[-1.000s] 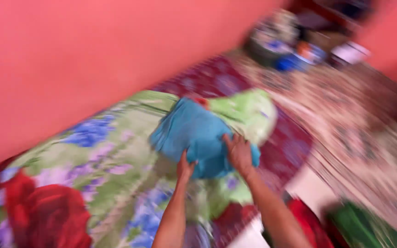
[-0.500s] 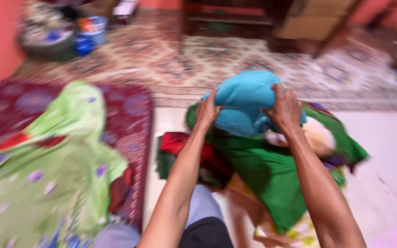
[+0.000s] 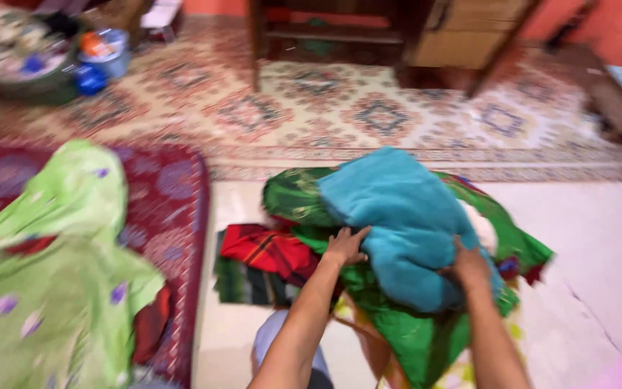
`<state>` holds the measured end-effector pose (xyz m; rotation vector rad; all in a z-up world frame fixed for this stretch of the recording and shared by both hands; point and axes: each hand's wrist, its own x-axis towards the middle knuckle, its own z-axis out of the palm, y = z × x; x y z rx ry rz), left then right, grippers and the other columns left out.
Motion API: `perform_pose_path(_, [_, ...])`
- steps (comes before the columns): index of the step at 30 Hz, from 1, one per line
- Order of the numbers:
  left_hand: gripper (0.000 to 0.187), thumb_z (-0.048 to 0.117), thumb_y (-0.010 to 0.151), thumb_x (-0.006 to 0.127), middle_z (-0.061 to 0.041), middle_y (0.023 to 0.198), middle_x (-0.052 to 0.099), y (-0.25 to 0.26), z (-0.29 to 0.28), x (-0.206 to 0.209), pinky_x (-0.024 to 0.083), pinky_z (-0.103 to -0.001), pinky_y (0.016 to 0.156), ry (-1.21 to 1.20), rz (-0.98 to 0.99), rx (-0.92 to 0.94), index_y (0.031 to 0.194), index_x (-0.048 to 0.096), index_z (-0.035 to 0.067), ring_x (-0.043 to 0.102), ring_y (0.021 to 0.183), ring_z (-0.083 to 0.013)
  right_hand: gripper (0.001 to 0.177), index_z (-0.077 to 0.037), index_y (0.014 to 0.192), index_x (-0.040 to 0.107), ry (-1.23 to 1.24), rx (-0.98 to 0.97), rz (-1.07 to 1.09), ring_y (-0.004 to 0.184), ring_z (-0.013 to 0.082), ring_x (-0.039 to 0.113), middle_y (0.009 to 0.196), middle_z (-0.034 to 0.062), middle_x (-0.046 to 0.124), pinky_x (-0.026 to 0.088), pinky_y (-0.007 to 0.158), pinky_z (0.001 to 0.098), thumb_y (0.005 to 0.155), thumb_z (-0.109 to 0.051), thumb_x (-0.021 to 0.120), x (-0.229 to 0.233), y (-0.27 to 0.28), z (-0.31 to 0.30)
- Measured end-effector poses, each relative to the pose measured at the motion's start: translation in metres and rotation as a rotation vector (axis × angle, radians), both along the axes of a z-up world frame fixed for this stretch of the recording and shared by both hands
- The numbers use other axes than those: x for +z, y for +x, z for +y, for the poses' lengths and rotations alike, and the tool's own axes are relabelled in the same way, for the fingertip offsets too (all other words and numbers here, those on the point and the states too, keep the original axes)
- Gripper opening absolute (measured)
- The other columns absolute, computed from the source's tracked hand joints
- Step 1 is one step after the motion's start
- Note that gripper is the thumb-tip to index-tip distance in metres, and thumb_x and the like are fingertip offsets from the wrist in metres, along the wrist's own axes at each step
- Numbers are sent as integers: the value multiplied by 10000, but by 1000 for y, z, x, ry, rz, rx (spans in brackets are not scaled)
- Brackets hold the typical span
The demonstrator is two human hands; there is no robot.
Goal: The person folds several pieces of bedding on a bed, including a checkered pillowcase, a green pillowcase, and a floral bedsheet. The person smooths and aligns the items by hand, stacking the folded pieces on the bed.
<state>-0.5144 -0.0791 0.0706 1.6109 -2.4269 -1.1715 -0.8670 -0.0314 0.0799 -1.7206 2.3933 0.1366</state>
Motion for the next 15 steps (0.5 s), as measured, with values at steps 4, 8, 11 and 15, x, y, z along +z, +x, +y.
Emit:
perform_pose_path(4, [829, 491, 919, 704, -244, 1569, 416, 77, -18, -50, 375, -649, 1136, 19, -58, 189, 1615, 263, 393, 347, 1512, -394, 631, -265, 1415, 694, 12, 176, 191, 1220, 392, 728, 1222, 244, 783, 539, 998, 589, 805, -426, 717, -56, -64, -72])
perform_pose_path(8, [729, 488, 869, 718, -149, 1381, 607, 210, 27, -81, 515, -553, 986, 9, -262, 441, 1515, 446, 286, 573, 1289, -377, 477, 18, 1276, 688, -362, 140, 260, 1277, 552, 501, 1496, 261, 493, 291, 995, 729, 939, -237, 468, 42, 72, -119])
perform_pose_path(11, [640, 467, 880, 719, -157, 1383, 616, 314, 104, -73, 491, -559, 1008, 74, -369, 667, 1440, 513, 236, 575, 1295, -380, 368, -158, 1153, 756, -409, 373, 197, 1137, 484, 621, 1353, 229, 599, 434, 904, 633, 823, -208, 603, 48, 197, -143])
perform_pose_path(15, [595, 335, 785, 838, -46, 1342, 649, 422, 242, -39, 472, -614, 1013, -51, -353, 1042, 1333, 618, 258, 589, 1276, -313, 486, -235, 1335, 690, -204, 688, 46, 1181, 412, 651, 1295, 196, 656, 509, 902, 627, 859, -330, 663, 29, 390, -122])
